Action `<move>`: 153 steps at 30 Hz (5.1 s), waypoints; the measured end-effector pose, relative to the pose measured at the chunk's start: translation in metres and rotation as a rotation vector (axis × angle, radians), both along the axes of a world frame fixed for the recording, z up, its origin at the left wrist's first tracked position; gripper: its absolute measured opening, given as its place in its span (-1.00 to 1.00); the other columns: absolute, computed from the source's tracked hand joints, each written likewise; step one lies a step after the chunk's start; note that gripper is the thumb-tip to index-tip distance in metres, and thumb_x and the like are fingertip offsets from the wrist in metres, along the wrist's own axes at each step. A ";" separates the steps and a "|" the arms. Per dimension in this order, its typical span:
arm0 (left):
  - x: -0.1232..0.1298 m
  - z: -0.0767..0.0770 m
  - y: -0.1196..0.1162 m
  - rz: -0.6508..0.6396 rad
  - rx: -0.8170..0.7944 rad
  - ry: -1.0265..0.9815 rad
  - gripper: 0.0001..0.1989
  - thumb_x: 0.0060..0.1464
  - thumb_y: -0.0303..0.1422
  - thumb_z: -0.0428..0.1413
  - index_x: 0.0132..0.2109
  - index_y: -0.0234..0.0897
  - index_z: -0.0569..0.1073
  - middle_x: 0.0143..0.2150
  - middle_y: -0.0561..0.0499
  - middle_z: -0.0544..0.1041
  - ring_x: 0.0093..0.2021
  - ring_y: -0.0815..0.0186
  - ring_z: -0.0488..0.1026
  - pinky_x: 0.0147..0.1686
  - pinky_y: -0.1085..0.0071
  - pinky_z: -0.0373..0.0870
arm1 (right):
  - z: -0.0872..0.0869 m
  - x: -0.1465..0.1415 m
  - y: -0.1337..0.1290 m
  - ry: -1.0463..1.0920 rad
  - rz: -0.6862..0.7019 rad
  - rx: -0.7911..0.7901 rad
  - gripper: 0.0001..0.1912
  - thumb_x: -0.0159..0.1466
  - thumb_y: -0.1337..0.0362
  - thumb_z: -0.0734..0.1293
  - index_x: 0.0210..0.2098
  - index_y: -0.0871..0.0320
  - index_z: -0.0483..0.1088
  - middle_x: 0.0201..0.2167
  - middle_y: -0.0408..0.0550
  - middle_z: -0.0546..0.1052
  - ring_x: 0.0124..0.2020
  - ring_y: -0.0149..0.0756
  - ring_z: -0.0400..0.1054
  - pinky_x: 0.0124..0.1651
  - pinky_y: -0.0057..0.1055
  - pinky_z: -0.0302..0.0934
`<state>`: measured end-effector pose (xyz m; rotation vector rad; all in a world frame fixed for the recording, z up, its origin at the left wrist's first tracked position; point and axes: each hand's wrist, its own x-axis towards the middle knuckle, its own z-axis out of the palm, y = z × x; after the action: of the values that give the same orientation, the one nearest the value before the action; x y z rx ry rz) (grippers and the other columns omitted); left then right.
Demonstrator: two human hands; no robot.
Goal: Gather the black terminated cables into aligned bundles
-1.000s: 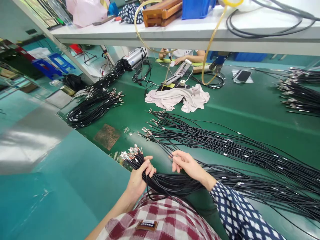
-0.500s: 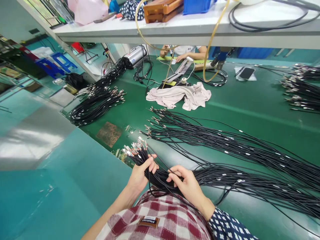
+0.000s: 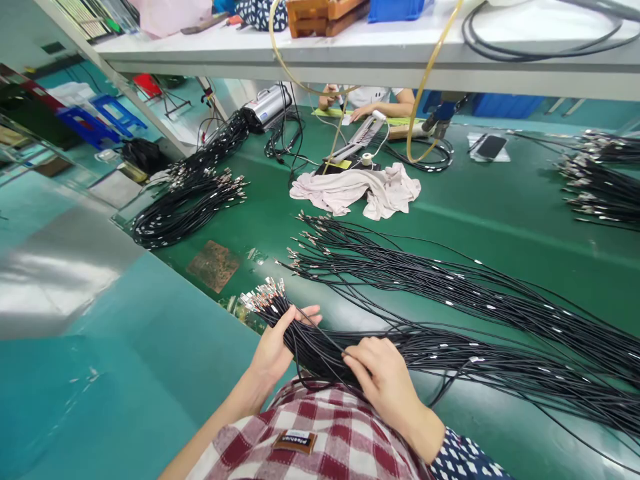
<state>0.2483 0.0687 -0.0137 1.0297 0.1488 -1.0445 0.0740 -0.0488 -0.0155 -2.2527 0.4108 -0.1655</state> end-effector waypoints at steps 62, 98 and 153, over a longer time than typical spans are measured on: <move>0.001 0.000 0.000 -0.019 0.059 -0.100 -0.81 0.03 -0.30 0.12 -0.30 -0.39 0.43 -0.46 0.00 0.38 -0.46 0.38 0.34 -0.38 0.44 0.26 | 0.015 0.037 0.012 0.015 -0.288 0.524 -0.71 0.30 0.07 0.14 -0.42 0.14 0.23 -0.47 -0.17 0.32 -0.42 -0.39 0.18 -0.33 -0.46 0.08; -0.001 0.001 -0.003 -0.026 -0.054 -0.081 -0.80 0.02 -0.40 0.14 -0.17 -0.35 0.41 -0.62 0.12 0.22 -0.55 0.44 0.25 -0.42 0.46 0.18 | 0.003 0.095 -0.027 -0.080 -0.179 1.008 -0.68 0.15 0.08 0.33 -0.33 0.21 0.25 -0.62 -0.17 0.43 -0.69 -0.53 0.14 -0.60 -0.57 0.03; 0.004 -0.009 -0.001 0.072 -0.087 0.123 -0.85 0.05 -0.33 0.10 -0.26 -0.28 0.31 -0.54 0.11 0.24 -0.50 0.43 0.26 -0.37 0.47 0.22 | -0.076 0.125 -0.090 0.317 -0.105 -0.198 -0.79 0.17 0.34 0.30 -0.17 0.16 0.40 -0.16 0.05 0.42 -0.07 -0.16 0.23 -0.11 -0.34 0.14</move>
<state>0.2526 0.0677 -0.0231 0.8761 0.2364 -1.0401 0.1995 -0.1388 -0.0915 -2.4608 0.7081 0.1037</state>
